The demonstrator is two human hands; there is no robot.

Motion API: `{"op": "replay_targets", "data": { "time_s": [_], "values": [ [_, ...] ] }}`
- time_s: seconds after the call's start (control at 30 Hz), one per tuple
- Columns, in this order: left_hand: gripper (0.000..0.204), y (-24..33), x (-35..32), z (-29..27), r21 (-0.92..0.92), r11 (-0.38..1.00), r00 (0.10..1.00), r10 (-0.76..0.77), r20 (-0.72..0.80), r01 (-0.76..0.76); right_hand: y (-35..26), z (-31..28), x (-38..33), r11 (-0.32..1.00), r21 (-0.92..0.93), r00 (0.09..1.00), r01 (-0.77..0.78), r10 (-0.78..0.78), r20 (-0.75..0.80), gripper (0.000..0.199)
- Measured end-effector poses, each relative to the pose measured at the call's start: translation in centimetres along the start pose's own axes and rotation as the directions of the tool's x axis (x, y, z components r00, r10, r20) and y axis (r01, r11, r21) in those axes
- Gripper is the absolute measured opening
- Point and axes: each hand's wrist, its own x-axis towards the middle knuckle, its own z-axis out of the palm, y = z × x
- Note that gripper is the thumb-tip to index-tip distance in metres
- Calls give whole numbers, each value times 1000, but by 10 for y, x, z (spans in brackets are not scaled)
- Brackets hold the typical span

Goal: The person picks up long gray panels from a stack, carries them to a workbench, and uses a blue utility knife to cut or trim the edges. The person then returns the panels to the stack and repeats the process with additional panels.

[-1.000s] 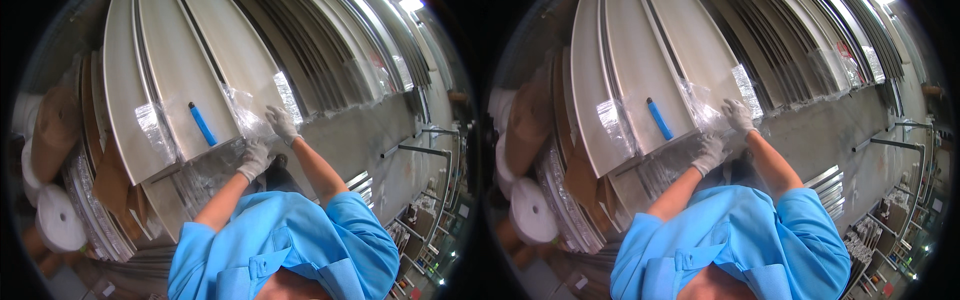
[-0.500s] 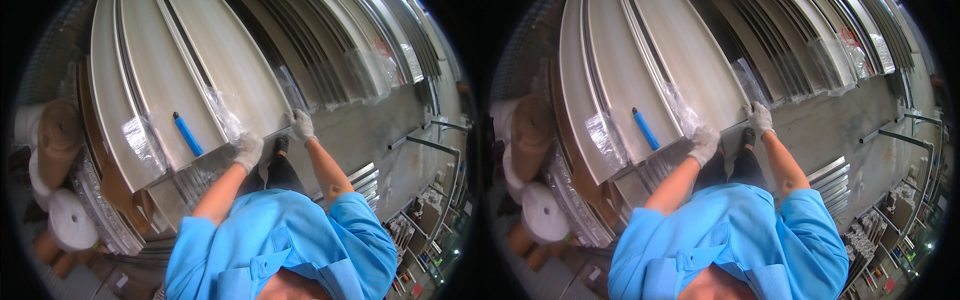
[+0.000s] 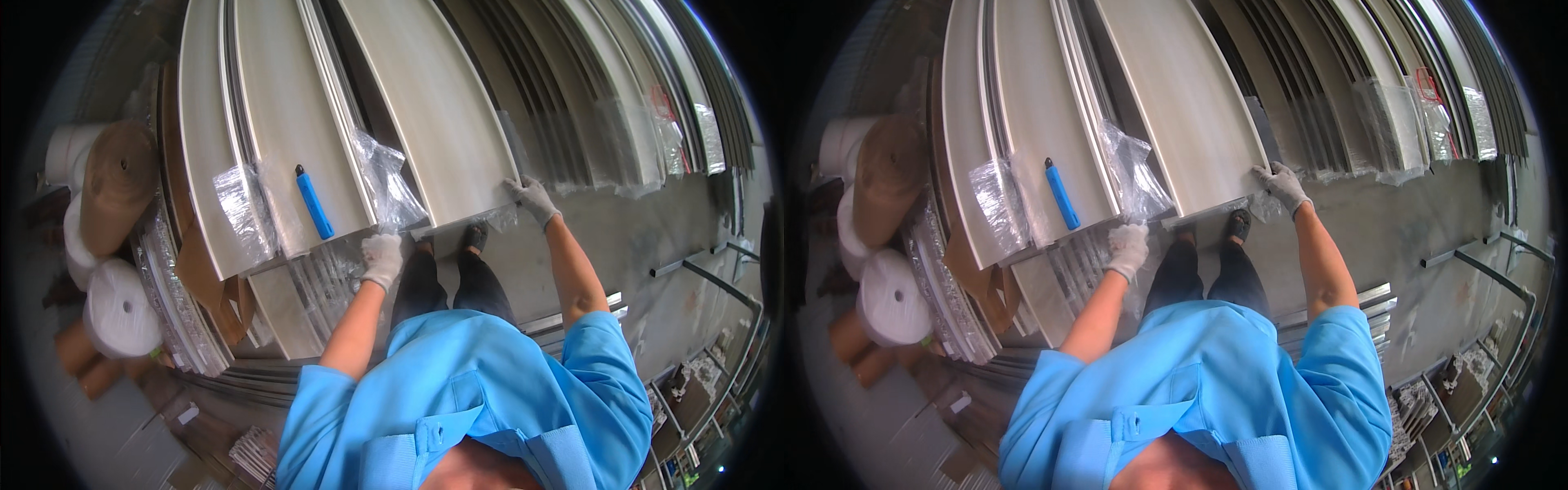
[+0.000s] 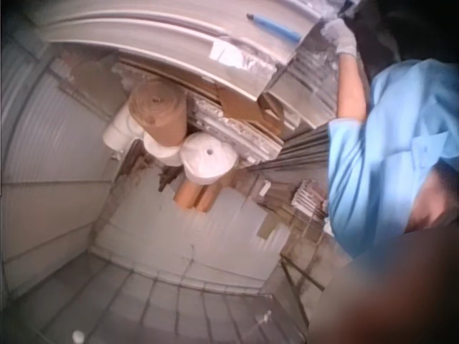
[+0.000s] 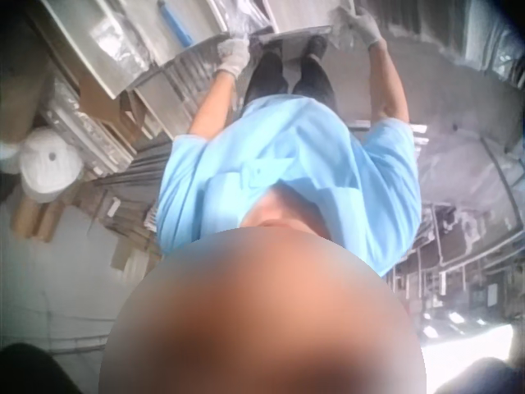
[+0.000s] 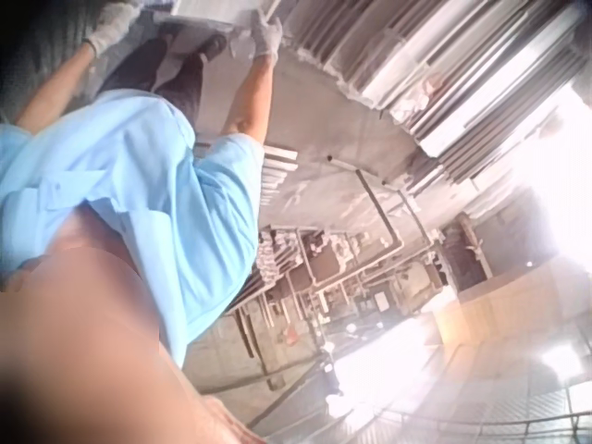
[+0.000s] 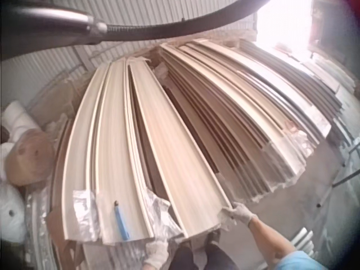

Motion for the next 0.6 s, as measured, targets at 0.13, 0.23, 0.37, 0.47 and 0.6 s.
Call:
{"op": "replay_targets", "data": {
  "time_s": [0.13,0.23,0.37,0.47,0.6],
  "values": [
    [24,-7,8,4,-103,991,983,104,149,-90,9,-7,7,994,108,998,8,-15,69,49],
    [33,14,15,-1,-622,773,966,235,104,-121,6,6,26,992,-11,990,126,-127,-57,58],
    [41,48,19,-12,-841,539,999,-47,29,49,0,28,49,947,-255,900,194,-275,-339,64],
    [40,54,24,-19,-759,652,975,-173,-141,5,-1,37,42,953,-288,897,94,-207,-391,63],
    [43,42,31,-18,-690,711,986,-168,24,138,-1,44,10,966,-215,889,143,-221,-402,57]
  ]
}}
